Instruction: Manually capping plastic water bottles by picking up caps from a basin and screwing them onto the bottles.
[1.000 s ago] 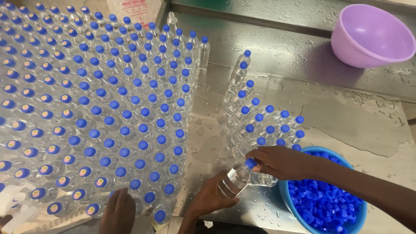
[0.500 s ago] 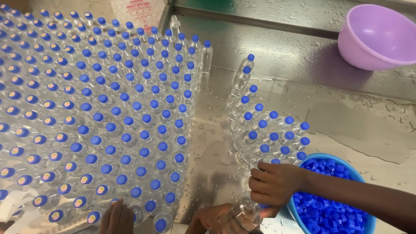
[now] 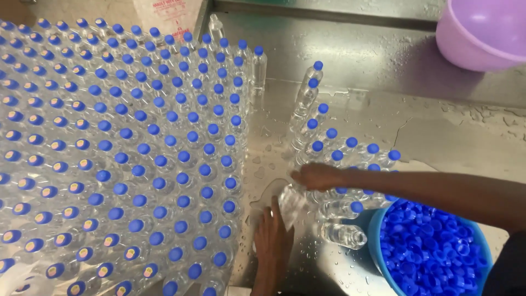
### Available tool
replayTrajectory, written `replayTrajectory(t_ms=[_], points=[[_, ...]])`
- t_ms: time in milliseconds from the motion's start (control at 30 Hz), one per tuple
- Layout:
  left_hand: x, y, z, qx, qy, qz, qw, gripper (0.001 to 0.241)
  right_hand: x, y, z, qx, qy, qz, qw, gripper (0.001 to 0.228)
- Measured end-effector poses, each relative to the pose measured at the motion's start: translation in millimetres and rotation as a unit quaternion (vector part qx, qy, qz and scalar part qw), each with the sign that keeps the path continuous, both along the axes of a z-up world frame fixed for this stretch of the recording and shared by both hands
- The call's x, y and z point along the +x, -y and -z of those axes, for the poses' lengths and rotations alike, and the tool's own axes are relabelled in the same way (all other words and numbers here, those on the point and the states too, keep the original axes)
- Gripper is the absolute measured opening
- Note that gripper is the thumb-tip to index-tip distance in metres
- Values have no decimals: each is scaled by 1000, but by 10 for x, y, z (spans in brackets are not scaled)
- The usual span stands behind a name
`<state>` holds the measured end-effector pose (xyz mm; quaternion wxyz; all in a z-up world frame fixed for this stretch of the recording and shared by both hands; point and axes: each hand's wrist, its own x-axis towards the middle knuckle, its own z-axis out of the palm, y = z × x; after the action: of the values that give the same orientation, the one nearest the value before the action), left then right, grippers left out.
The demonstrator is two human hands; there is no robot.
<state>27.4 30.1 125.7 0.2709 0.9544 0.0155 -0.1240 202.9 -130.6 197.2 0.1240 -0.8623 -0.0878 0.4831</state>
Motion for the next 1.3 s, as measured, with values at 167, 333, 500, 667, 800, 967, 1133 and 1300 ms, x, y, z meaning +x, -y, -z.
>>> replayTrajectory(t_ms=[167,333,500,667,800,967,1133,1300], points=[[589,-31,97,-152,166,-100,969,117,499,-385,-566,154,122,34,980,36],[314,8,259,-180,67,-82,978,128,1588,-444,118,157,345,-72,923,30],[-202,13,694,-204,-83,-71,973,128,2798,-540,856,178,426,31,887,27],[-277,-73,739,-190,-75,-38,978,115,3299,-714,1093,247,468,62,846,29],[-268,-142,601,-217,-56,-33,974,104,3106,-455,539,163,419,31,893,73],[-253,-66,547,-135,-232,-3,963,115,3113,507,523,-246,353,-81,899,48],[-230,-18,393,-134,-241,52,960,109,2812,604,771,-112,351,-30,929,54],[-231,-74,118,-159,-174,47,971,96,2173,270,590,-37,411,-16,911,34]])
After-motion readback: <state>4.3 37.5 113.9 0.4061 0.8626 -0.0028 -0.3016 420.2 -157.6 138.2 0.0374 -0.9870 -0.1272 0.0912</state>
